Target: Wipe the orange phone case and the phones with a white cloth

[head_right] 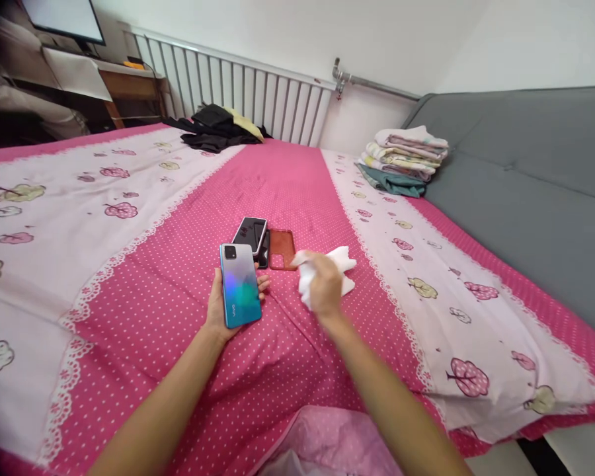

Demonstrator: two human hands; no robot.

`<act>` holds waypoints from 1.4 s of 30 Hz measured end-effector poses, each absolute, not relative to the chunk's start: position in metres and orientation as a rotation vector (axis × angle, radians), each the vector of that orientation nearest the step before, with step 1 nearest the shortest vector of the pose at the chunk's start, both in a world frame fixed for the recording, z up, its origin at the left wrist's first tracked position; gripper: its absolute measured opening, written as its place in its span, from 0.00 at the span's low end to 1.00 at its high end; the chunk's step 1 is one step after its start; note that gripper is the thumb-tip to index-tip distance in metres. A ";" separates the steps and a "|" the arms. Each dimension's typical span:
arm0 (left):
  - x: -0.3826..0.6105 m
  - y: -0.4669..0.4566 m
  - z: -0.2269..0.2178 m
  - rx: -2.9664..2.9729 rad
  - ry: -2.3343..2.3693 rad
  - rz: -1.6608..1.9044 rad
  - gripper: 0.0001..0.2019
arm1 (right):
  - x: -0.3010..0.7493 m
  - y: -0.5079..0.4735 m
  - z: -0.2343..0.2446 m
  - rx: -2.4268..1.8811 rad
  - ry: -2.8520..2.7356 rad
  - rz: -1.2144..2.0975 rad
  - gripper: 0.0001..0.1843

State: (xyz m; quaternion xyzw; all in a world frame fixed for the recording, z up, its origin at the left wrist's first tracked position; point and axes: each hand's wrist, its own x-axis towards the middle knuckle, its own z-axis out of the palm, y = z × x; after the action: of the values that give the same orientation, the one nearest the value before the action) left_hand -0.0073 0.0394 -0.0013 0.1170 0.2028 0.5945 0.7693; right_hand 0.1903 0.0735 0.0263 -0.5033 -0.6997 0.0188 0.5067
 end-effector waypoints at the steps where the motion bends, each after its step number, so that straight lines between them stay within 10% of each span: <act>1: -0.007 0.040 -0.001 0.261 0.448 1.288 0.33 | 0.213 0.087 0.038 -1.315 -1.549 -0.010 0.24; 8: -0.003 0.040 0.000 0.233 0.552 1.357 0.21 | 0.259 0.080 0.092 -1.630 -1.356 -0.326 0.33; 13: 0.001 0.039 -0.004 0.232 0.565 1.387 0.15 | 0.185 0.026 0.073 -1.365 -2.040 0.816 0.16; 18: -0.001 0.037 -0.001 0.249 0.560 1.368 0.18 | 0.165 0.068 0.049 -1.516 -2.161 0.297 0.25; 32: -0.004 0.037 -0.002 0.282 0.478 1.434 0.22 | 0.156 0.048 0.016 -1.568 -2.213 0.372 0.08; 39: -0.032 0.041 0.006 0.430 0.337 1.558 0.28 | 0.154 0.053 0.037 -1.262 -2.109 0.779 0.21; 42: -0.046 0.043 0.009 0.453 0.366 1.615 0.28 | 0.182 0.076 0.045 -1.254 -2.407 0.703 0.41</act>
State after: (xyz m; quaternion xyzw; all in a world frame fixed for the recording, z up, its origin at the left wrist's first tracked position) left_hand -0.0455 0.0433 0.0090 0.1997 0.1615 0.7120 0.6535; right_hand 0.1824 0.0757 0.0449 -0.4407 -0.8464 0.2472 0.1681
